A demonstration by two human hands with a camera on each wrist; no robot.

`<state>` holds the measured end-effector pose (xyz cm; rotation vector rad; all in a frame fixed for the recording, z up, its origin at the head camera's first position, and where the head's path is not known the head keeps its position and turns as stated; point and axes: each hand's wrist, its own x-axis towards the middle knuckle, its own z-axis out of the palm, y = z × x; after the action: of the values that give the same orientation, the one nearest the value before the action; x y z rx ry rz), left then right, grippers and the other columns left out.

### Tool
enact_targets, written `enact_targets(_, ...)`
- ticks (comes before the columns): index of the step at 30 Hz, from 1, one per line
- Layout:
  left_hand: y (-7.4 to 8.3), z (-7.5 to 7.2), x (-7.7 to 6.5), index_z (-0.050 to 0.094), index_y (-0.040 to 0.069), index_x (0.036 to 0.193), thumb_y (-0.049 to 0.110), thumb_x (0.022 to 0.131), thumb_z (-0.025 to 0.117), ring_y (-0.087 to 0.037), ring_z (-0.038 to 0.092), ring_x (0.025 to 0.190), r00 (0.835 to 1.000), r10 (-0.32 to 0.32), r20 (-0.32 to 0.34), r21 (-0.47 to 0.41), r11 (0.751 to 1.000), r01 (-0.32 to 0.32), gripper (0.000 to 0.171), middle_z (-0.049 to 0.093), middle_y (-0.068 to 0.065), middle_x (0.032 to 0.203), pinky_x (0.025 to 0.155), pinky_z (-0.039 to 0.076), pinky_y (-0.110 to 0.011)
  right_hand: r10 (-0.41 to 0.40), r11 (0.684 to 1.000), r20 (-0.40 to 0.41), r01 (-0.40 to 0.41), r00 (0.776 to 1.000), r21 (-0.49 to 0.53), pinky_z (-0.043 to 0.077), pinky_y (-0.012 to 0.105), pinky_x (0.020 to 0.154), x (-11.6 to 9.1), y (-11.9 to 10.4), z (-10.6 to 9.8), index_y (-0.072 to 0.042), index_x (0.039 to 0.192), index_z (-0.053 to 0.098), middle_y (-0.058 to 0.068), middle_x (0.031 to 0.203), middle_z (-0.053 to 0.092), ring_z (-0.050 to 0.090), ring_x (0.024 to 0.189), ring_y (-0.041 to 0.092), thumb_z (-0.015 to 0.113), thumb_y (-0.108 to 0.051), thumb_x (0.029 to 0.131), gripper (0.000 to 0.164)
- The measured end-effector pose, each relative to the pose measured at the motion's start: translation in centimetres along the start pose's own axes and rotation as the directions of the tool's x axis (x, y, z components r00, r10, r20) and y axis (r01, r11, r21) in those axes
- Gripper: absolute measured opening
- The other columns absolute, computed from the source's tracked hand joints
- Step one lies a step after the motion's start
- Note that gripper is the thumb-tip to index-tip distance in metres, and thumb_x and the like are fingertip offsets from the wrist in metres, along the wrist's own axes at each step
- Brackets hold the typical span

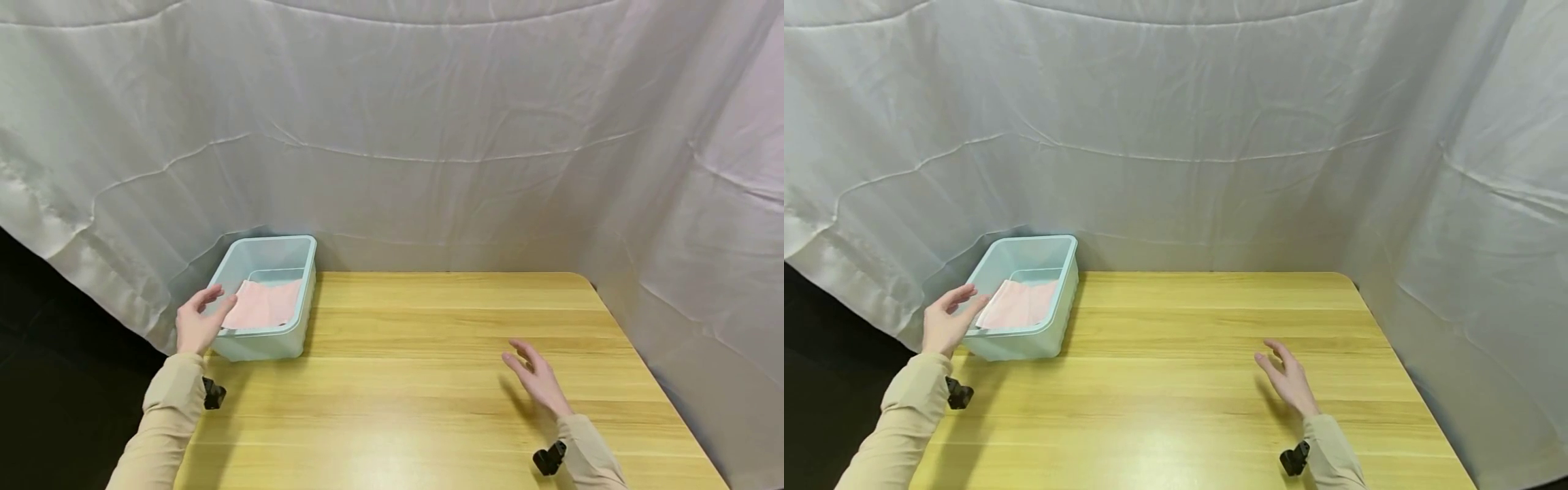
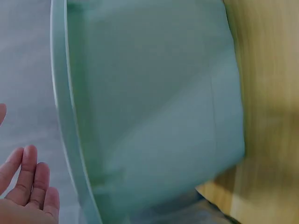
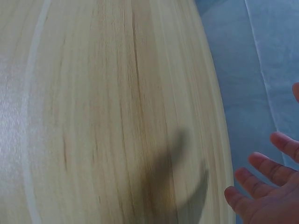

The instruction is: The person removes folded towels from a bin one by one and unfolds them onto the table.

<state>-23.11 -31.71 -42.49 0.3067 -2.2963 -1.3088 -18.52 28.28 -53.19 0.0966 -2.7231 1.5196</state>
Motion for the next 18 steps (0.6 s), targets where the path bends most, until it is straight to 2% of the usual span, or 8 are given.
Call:
enact_targets(3, -0.7, -0.9, 0.5, 0.066, 0.003, 0.130, 0.024, 0.090, 0.075, 0.015, 0.047, 0.097, 0.999, -0.043, -0.017, 0.026, 0.999, 0.043, 0.046, 0.053, 0.038, 0.090, 0.111, 0.040, -0.030, -0.010, 1.000, 0.002, 0.010, 1.000, 0.005, 0.027, 0.066, 0.119, 0.0, 0.1, 0.0, 0.005, 0.151, 0.035, 0.032, 0.156, 0.034, 0.031, 0.144, 0.053, 0.050, -0.032, 0.106, 0.060)
enact_targets(6, -1.3, -1.7, 0.8, 0.063, 0.003, 0.133, 0.028, 0.091, 0.074, -0.002, 0.055, 0.113, 0.995, -0.102, -0.018, 0.063, 0.993, 0.103, 0.050, 0.068, 0.018, 0.111, 0.115, 0.040, -0.038, -0.016, 1.000, 0.004, 0.016, 1.000, 0.008, 0.030, 0.065, 0.118, -0.2, 0.0, 0.0, 0.005, 0.151, 0.035, 0.032, 0.156, 0.035, 0.032, 0.144, 0.053, 0.050, -0.032, 0.106, 0.060)
enact_targets(7, -1.5, -1.9, 0.9, 0.062, 0.003, 0.135, 0.029, 0.092, 0.072, -0.009, 0.055, 0.120, 0.992, -0.124, -0.013, 0.074, 0.989, 0.125, 0.052, 0.069, 0.007, 0.121, 0.115, 0.040, -0.038, -0.016, 1.000, 0.005, 0.016, 1.000, 0.009, 0.031, 0.064, 0.117, -0.2, 0.0, 0.0, 0.005, 0.151, 0.035, 0.031, 0.156, 0.035, 0.032, 0.144, 0.053, 0.050, -0.032, 0.106, 0.060)
enact_targets(9, -1.9, -2.3, 1.0, 0.058, 0.002, 0.139, 0.032, 0.093, 0.070, -0.024, 0.050, 0.132, 0.987, -0.158, 0.006, 0.094, 0.983, 0.157, 0.056, 0.062, -0.012, 0.139, 0.112, 0.041, -0.034, -0.015, 1.000, 0.006, 0.015, 1.000, 0.012, 0.032, 0.064, 0.117, -0.3, -0.1, 0.0, 0.004, 0.151, 0.035, 0.031, 0.156, 0.036, 0.033, 0.144, 0.052, 0.050, -0.032, 0.106, 0.059)
enact_targets(11, -2.3, -2.7, 1.2, 0.054, 0.001, 0.143, 0.032, 0.095, 0.067, -0.030, 0.047, 0.137, 0.984, -0.177, 0.031, 0.099, 0.980, 0.174, 0.059, 0.053, -0.021, 0.148, 0.105, 0.042, -0.023, -0.013, 1.000, 0.003, 0.013, 1.000, 0.015, 0.033, 0.063, 0.117, -0.4, -0.2, 0.0, 0.004, 0.151, 0.036, 0.030, 0.156, 0.036, 0.033, 0.144, 0.051, 0.051, -0.032, 0.106, 0.059)
enact_targets(14, -2.8, -3.0, 1.5, 0.050, 0.001, 0.146, 0.031, 0.096, 0.065, -0.025, 0.050, 0.128, 0.979, -0.194, 0.056, 0.091, 0.978, 0.188, 0.060, 0.050, -0.024, 0.149, 0.089, 0.037, -0.006, -0.017, 1.000, -0.003, 0.017, 1.000, 0.014, 0.034, 0.061, 0.116, -0.4, -0.2, 0.0, 0.004, 0.150, 0.037, 0.031, 0.155, 0.037, 0.034, 0.143, 0.051, 0.051, -0.031, 0.106, 0.058)
enact_targets(16, -3.2, -3.1, 1.6, 0.050, 0.000, 0.146, 0.031, 0.096, 0.065, -0.010, 0.054, 0.112, 0.978, -0.200, 0.060, 0.081, 0.977, 0.195, 0.060, 0.053, -0.022, 0.145, 0.080, 0.034, -0.001, -0.019, 1.000, -0.005, 0.019, 1.000, 0.011, 0.034, 0.061, 0.116, -0.3, -0.2, 0.1, 0.004, 0.150, 0.037, 0.031, 0.155, 0.037, 0.035, 0.143, 0.051, 0.052, -0.030, 0.106, 0.058)
enact_targets(18, -3.5, -3.1, 1.8, 0.052, -0.001, 0.144, 0.031, 0.095, 0.066, 0.006, 0.050, 0.097, 0.977, -0.207, 0.052, 0.074, 0.976, 0.203, 0.060, 0.061, -0.011, 0.131, 0.075, 0.034, 0.001, -0.024, 1.000, -0.007, 0.024, 1.000, 0.009, 0.034, 0.062, 0.116, -0.3, -0.1, 0.1, 0.005, 0.150, 0.037, 0.032, 0.154, 0.038, 0.035, 0.142, 0.051, 0.052, -0.030, 0.106, 0.058)
